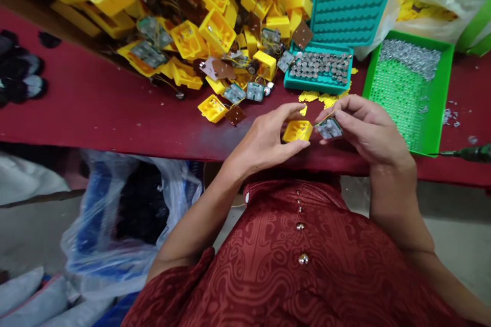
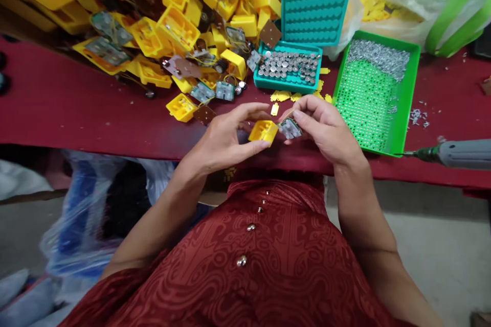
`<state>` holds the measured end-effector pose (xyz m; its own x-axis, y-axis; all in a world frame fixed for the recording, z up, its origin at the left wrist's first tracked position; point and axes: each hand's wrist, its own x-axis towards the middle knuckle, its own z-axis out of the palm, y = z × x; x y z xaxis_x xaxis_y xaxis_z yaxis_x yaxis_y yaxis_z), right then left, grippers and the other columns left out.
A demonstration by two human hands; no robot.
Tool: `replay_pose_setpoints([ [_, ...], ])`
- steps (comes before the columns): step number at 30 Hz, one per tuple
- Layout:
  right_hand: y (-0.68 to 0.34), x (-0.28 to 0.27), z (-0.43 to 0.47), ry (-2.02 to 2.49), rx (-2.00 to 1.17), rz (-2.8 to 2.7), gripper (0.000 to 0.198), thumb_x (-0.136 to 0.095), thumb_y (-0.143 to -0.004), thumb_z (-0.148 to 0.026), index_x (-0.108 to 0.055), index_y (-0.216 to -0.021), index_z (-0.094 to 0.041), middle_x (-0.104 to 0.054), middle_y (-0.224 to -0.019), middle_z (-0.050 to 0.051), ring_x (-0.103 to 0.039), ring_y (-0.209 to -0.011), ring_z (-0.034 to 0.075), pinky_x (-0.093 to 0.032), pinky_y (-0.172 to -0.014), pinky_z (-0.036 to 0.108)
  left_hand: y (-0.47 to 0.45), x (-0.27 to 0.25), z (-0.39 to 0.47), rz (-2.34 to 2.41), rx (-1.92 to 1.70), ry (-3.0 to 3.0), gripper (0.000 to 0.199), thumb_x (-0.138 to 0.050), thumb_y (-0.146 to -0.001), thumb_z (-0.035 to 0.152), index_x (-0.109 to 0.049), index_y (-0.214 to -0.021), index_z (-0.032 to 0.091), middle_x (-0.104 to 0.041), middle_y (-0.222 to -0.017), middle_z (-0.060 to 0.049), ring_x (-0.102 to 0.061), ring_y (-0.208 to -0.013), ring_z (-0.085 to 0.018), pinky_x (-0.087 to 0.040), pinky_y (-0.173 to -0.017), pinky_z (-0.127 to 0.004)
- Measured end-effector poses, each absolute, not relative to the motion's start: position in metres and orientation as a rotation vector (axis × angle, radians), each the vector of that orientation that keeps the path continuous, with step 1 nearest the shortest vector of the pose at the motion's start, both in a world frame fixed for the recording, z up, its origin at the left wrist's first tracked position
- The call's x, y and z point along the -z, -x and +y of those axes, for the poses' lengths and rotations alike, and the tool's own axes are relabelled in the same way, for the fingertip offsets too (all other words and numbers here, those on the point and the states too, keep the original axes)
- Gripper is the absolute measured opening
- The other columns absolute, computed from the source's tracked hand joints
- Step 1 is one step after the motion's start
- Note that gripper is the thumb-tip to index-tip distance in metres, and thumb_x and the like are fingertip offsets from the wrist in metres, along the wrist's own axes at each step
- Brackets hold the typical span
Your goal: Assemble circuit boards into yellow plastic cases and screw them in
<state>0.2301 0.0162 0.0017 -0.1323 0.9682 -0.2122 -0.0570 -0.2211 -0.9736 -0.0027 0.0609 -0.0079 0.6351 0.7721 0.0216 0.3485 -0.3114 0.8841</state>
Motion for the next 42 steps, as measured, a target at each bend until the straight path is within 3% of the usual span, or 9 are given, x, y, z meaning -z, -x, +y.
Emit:
replay_pose_setpoints([
  [6,-0.231,0.015,0.017,1.339,-1.470,-1.221,0.051,-0.085,-0.083,-0.062,-0.058,-0.090,-0.020,-0.063,-0.084,0.002,-0.066,-0.071,0.013,-0.064,-0.054,0.026,0.009,0.011,0.054,1.113,-0.552,-2.247,0.062,-0.087,-0.087,0.044,-0.066,-0.139,0.017,-0.078,-0.134,-0.012,-0.070,-0.123,-0.029,-0.051,-0.111,-0.042],
  [13,-0.230,0.027,0.015,1.364,-1.400,-1.231,0.043,-0.091,-0.077,-0.036,-0.067,-0.109,-0.020,-0.070,-0.102,0.004,-0.069,-0.083,0.012,-0.066,-0.064,0.024,0.010,0.025,0.047,1.170,-0.595,-2.266,0.056,-0.084,-0.091,0.053,-0.069,-0.130,0.015,-0.078,-0.129,-0.013,-0.071,-0.117,-0.029,-0.052,-0.105,-0.039],
  [16,-0.230,0.023,0.015,1.372,-1.367,-1.260,0.040,-0.087,-0.077,-0.033,-0.068,-0.110,-0.020,-0.071,-0.105,0.004,-0.069,-0.081,0.012,-0.064,-0.063,0.025,0.009,0.021,0.046,1.166,-0.633,-2.212,0.053,-0.083,-0.091,0.053,-0.071,-0.126,0.015,-0.079,-0.127,-0.013,-0.073,-0.115,-0.027,-0.054,-0.104,-0.038],
  [21,-0.221,0.002,0.019,1.449,-1.198,-1.318,0.027,-0.081,-0.084,-0.033,-0.069,-0.106,-0.023,-0.073,-0.104,0.003,-0.070,-0.084,0.014,-0.060,-0.062,0.025,0.004,0.014,0.046,1.166,-0.706,-1.805,0.043,-0.077,-0.094,0.056,-0.076,-0.111,0.016,-0.083,-0.108,-0.008,-0.076,-0.099,-0.022,-0.059,-0.094,-0.034],
  [25,-0.214,-0.012,0.023,1.510,-1.010,-1.411,0.017,-0.077,-0.088,-0.031,-0.073,-0.102,-0.023,-0.074,-0.097,0.003,-0.069,-0.084,0.014,-0.054,-0.064,0.026,0.001,0.013,0.046,1.007,-0.549,-1.195,0.062,-0.062,-0.096,0.075,-0.078,-0.100,0.015,-0.083,-0.097,-0.011,-0.079,-0.087,-0.021,-0.064,-0.073,-0.029],
  [33,-0.211,-0.016,0.026,1.518,-0.925,-1.498,0.016,-0.078,-0.089,-0.029,-0.074,-0.102,-0.020,-0.075,-0.096,0.004,-0.071,-0.086,0.015,-0.055,-0.074,0.031,-0.002,0.019,0.043,0.890,-0.426,-0.573,0.075,-0.048,-0.101,0.081,-0.076,-0.116,0.012,-0.085,-0.107,-0.018,-0.085,-0.092,-0.027,-0.068,-0.067,-0.028],
  [42,-0.215,-0.009,0.025,1.530,-0.930,-1.444,0.027,-0.078,-0.085,-0.036,-0.076,-0.103,-0.015,-0.077,-0.097,0.004,-0.066,-0.077,0.011,-0.048,-0.064,0.027,0.004,0.021,0.045,0.802,-0.411,-0.506,0.053,-0.058,-0.102,0.059,-0.073,-0.124,0.013,-0.083,-0.122,-0.018,-0.083,-0.112,-0.032,-0.071,-0.082,-0.034],
])
